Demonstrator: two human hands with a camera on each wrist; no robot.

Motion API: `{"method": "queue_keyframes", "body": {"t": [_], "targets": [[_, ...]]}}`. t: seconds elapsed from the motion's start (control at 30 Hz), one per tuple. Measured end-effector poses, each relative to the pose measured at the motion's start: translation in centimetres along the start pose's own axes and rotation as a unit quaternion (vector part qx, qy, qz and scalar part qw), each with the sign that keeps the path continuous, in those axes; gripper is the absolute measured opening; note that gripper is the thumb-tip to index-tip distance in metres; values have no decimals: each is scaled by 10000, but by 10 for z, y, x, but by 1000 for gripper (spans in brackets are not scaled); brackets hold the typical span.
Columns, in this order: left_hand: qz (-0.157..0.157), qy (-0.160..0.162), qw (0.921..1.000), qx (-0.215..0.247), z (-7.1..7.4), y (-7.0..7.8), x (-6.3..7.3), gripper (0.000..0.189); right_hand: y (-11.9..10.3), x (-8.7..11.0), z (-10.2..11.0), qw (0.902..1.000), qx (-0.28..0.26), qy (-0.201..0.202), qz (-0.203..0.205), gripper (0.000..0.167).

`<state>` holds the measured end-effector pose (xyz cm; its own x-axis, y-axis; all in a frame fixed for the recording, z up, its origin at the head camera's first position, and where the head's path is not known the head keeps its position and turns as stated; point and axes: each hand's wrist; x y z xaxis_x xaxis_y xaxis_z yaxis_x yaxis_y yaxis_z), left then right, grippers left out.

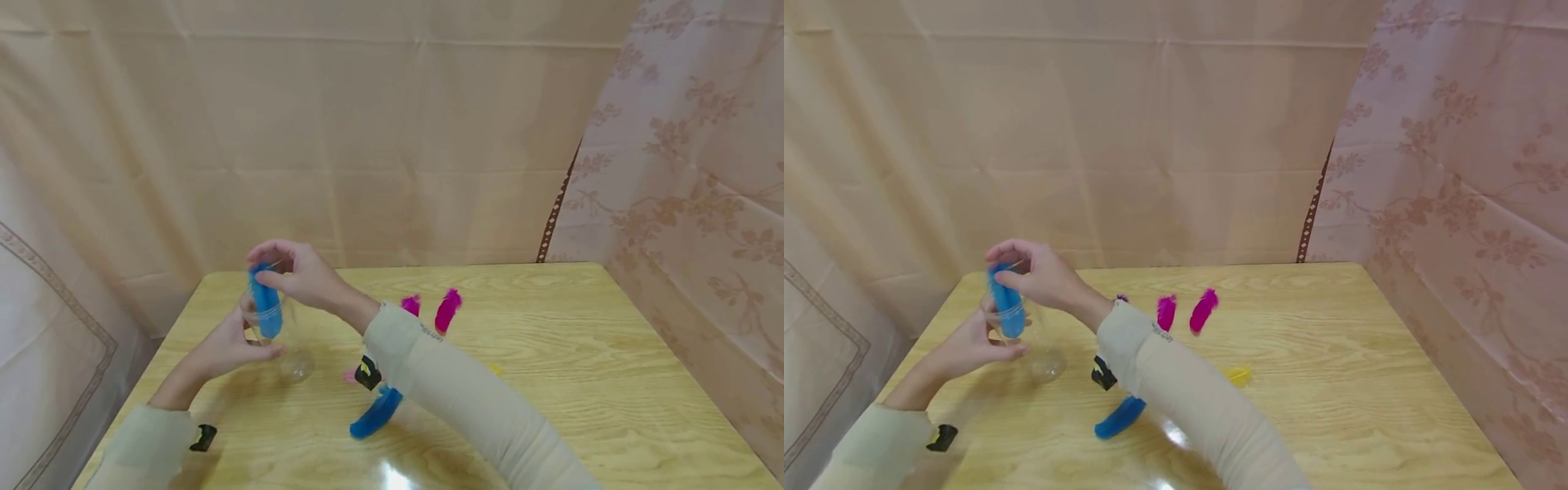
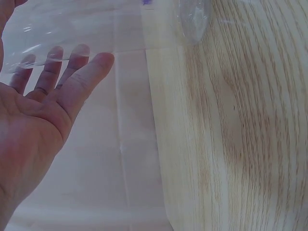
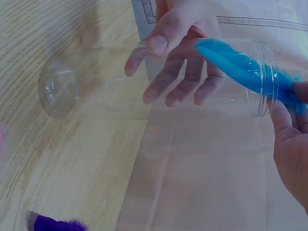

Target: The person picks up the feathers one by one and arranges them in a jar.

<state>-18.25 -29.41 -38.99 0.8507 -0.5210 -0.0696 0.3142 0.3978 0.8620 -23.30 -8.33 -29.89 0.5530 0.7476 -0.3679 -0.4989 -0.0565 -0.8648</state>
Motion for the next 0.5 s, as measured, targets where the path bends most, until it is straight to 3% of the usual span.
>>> {"method": "queue_keyframes", "body": {"t": [0.27,0.5], "targets": [[-36,37,9998,176,0,5,-2,70,-3,-1,3,9998,71,-74,189,26],[14,90,9999,89,3,6,1,73,0,-1,4,9996,113,78,240,27]]}}
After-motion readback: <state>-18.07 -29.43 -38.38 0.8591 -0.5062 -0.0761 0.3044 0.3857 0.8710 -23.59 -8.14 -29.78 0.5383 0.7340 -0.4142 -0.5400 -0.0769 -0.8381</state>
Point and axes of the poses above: each hand's wrist, its own x-axis away from the middle knuckle, its own z-axis out of the back of the hand, y = z × x, and after that the axes turned 9 degrees about -y, right-handed
